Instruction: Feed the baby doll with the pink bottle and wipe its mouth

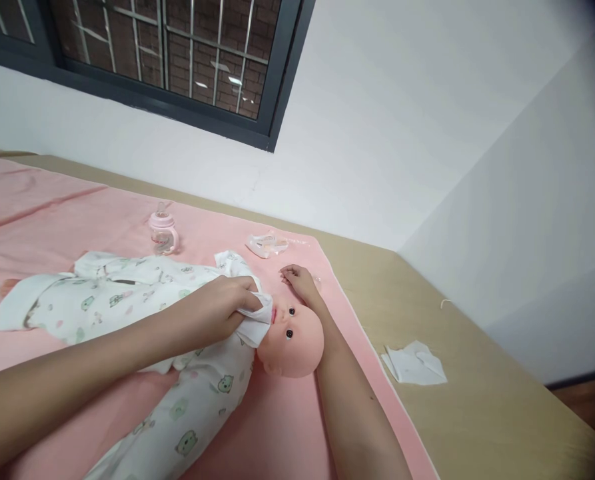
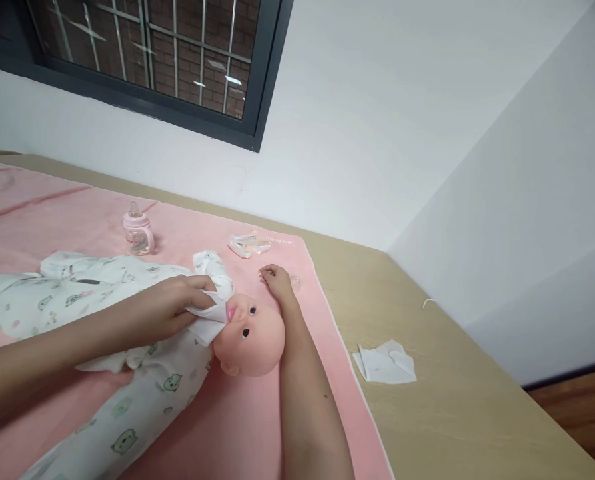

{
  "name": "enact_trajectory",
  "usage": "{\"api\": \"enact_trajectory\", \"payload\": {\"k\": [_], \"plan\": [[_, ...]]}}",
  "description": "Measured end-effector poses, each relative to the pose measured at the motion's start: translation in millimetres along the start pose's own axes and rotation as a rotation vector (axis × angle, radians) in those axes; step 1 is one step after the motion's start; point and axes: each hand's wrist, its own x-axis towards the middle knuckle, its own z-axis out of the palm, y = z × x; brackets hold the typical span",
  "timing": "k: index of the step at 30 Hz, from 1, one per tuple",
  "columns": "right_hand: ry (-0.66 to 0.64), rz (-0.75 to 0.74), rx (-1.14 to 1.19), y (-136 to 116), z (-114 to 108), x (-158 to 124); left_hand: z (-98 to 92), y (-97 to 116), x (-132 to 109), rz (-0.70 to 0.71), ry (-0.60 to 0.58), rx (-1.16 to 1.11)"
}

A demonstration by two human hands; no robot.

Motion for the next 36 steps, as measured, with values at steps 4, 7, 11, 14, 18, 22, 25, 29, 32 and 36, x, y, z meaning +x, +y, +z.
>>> {"api": "enact_trajectory", "payload": {"k": [4, 7, 11, 14, 18, 22, 25, 29, 32, 36], "plan": [[-0.001, -0.007, 0.002, 2, 0, 1, -2.6, 1, 2, -0.041, 0.004, 0.004], [-0.003, -0.016, 0.002, 2, 0, 1, -3.9, 0, 3, -0.059, 0.004, 0.003], [-0.005, -0.021, -0.002, 1, 0, 0, -3.0, -3, 6, -0.042, 0.053, -0.009], [-0.007, -0.015, -0.009, -1, 0, -1, 0.1, -6, 7, -0.020, 0.066, -0.015], [-0.004, -0.009, -0.015, -1, 0, -1, 6.6, -12, 8, 0.023, 0.106, -0.002], [-0.014, -0.023, -0.029, -1, -1, -1, 14.0, -17, 10, 0.055, 0.169, 0.042], [-0.015, -0.025, -0.040, -1, -1, -1, 17.3, -19, 10, 0.053, 0.208, 0.093], [-0.010, -0.020, -0.052, -1, 0, 0, 17.9, -19, 10, 0.069, 0.216, 0.081], [-0.011, -0.011, -0.043, -3, 0, -1, 17.3, -18, 10, 0.066, 0.211, 0.079], [-0.010, -0.006, -0.043, -6, 0, -3, 16.2, -17, 11, 0.039, 0.190, 0.080]]}}
